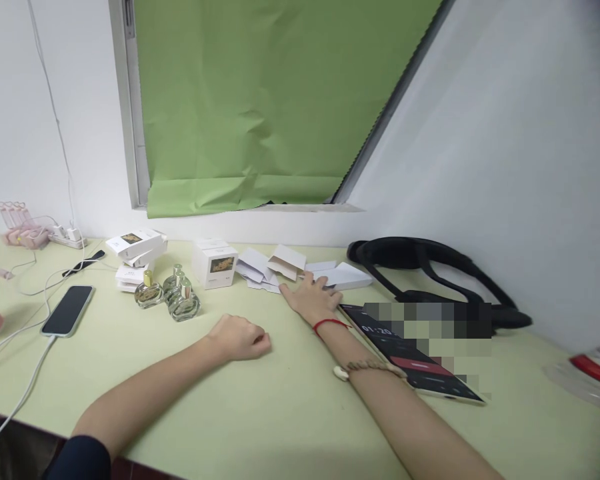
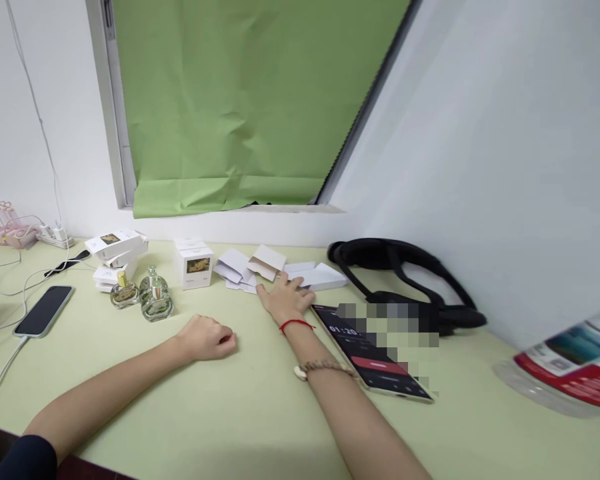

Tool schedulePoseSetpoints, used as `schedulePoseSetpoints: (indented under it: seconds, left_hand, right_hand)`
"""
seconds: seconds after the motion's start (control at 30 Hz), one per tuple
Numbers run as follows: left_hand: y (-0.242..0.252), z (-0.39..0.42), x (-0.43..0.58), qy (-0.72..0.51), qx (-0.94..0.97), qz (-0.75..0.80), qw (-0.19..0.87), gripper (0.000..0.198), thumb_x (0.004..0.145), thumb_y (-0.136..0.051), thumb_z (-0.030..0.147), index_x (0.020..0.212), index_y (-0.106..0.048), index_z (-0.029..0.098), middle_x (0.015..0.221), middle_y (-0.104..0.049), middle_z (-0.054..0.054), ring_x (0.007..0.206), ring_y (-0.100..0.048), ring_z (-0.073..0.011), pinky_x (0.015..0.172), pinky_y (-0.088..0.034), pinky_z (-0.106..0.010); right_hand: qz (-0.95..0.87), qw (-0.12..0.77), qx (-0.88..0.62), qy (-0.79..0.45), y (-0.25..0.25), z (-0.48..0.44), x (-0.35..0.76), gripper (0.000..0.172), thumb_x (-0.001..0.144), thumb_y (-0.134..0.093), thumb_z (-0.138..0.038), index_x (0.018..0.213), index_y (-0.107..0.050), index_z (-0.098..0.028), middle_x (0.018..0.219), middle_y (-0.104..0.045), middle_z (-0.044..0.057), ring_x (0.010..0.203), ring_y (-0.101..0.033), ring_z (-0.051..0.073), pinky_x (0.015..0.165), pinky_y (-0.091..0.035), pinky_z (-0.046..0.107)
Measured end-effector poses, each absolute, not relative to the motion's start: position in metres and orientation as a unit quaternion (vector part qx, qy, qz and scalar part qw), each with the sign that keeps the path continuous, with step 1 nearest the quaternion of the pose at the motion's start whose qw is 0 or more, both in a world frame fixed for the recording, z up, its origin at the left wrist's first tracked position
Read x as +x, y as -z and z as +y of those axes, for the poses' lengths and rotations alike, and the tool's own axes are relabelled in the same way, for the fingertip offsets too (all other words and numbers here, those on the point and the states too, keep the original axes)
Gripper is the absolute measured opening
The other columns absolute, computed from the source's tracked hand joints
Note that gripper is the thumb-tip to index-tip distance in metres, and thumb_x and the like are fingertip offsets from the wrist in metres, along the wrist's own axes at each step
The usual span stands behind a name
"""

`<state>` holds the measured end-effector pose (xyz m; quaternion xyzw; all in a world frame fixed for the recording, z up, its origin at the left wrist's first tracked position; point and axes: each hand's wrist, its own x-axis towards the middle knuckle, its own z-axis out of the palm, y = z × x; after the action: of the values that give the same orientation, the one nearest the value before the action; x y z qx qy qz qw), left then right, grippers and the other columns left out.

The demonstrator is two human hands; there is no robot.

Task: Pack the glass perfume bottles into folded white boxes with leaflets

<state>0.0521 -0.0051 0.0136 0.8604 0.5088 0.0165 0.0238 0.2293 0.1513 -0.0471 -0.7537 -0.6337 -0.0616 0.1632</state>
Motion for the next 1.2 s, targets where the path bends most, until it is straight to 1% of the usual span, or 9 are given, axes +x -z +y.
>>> schedulePoseSetpoints:
  seconds: [0.1, 0.17, 0.4, 0.57, 0.8, 1.2]
  left_hand:
    - [-0.0147, -0.0058, 0.0528, -0.011, 0.859, 0.511, 0.028, 0.04, 0.095, -0.037, 0.032, 0.087, -0.072, 0.015, 0.087, -0.074, -0.009, 0.081, -0.07, -0.0215, 0.061, -0.044, -0.028]
    - [-0.015, -0.0062, 0.053, -0.011, 0.859, 0.511, 0.031, 0.04, 0.095, -0.037, 0.032, 0.086, -0.072, 0.015, 0.087, -0.074, -0.009, 0.08, -0.07, -0.021, 0.06, -0.044, -0.027]
    - [-0.0106, -0.005, 0.0522, -0.045, 0.857, 0.513, 0.033, 0.038, 0.093, -0.04, 0.032, 0.08, -0.072, 0.015, 0.082, -0.074, -0.009, 0.074, -0.069, -0.0204, 0.061, -0.044, -0.027]
    - [-0.0126, -0.0054, 0.0525, -0.026, 0.858, 0.511, 0.03, 0.04, 0.094, -0.038, 0.032, 0.083, -0.072, 0.015, 0.084, -0.074, -0.009, 0.076, -0.07, -0.021, 0.059, -0.043, -0.028]
    - [-0.017, -0.0071, 0.0526, -0.011, 0.857, 0.515, 0.028, 0.04, 0.095, -0.037, 0.033, 0.087, -0.073, 0.015, 0.087, -0.075, -0.008, 0.08, -0.071, -0.0209, 0.06, -0.043, -0.027]
    - [-0.0145, -0.0063, 0.0517, -0.013, 0.858, 0.512, 0.024, 0.04, 0.095, -0.038, 0.033, 0.087, -0.072, 0.016, 0.088, -0.075, -0.008, 0.079, -0.07, -0.0206, 0.06, -0.043, -0.027]
  right_hand:
    - [-0.612, 0.204, -0.76, 0.073, 0.0452, 0.1467, 0.2266, 0.058, 0.087, -0.049, -0.046, 0.128, -0.048, -0.005, 0.123, -0.051, 0.027, 0.111, -0.052, 0.042, 0.09, -0.038, 0.052]
    - [-0.622, 0.215, -0.749, 0.078, 0.0438, 0.1441, 0.2252, 0.056, 0.087, -0.05, -0.043, 0.127, -0.048, -0.005, 0.12, -0.053, 0.026, 0.111, -0.052, 0.041, 0.091, -0.038, 0.051]
    - [-0.624, 0.214, -0.751, 0.019, 0.0421, 0.1451, 0.225, 0.056, 0.089, -0.047, -0.041, 0.133, -0.044, -0.006, 0.127, -0.048, 0.024, 0.116, -0.051, 0.039, 0.097, -0.037, 0.049]
    - [-0.626, 0.207, -0.751, -0.02, 0.0422, 0.1485, 0.2269, 0.058, 0.09, -0.043, -0.043, 0.135, -0.042, -0.007, 0.132, -0.045, 0.023, 0.12, -0.049, 0.038, 0.099, -0.036, 0.049]
    - [-0.626, 0.188, -0.757, -0.022, 0.0394, 0.1474, 0.2264, 0.057, 0.091, -0.042, -0.044, 0.136, -0.044, -0.009, 0.134, -0.044, 0.022, 0.122, -0.048, 0.036, 0.102, -0.035, 0.047]
    - [-0.627, 0.193, -0.754, -0.024, 0.0439, 0.1526, 0.2289, 0.053, 0.09, -0.043, -0.045, 0.132, -0.049, -0.013, 0.131, -0.046, 0.021, 0.122, -0.047, 0.036, 0.1, -0.035, 0.05]
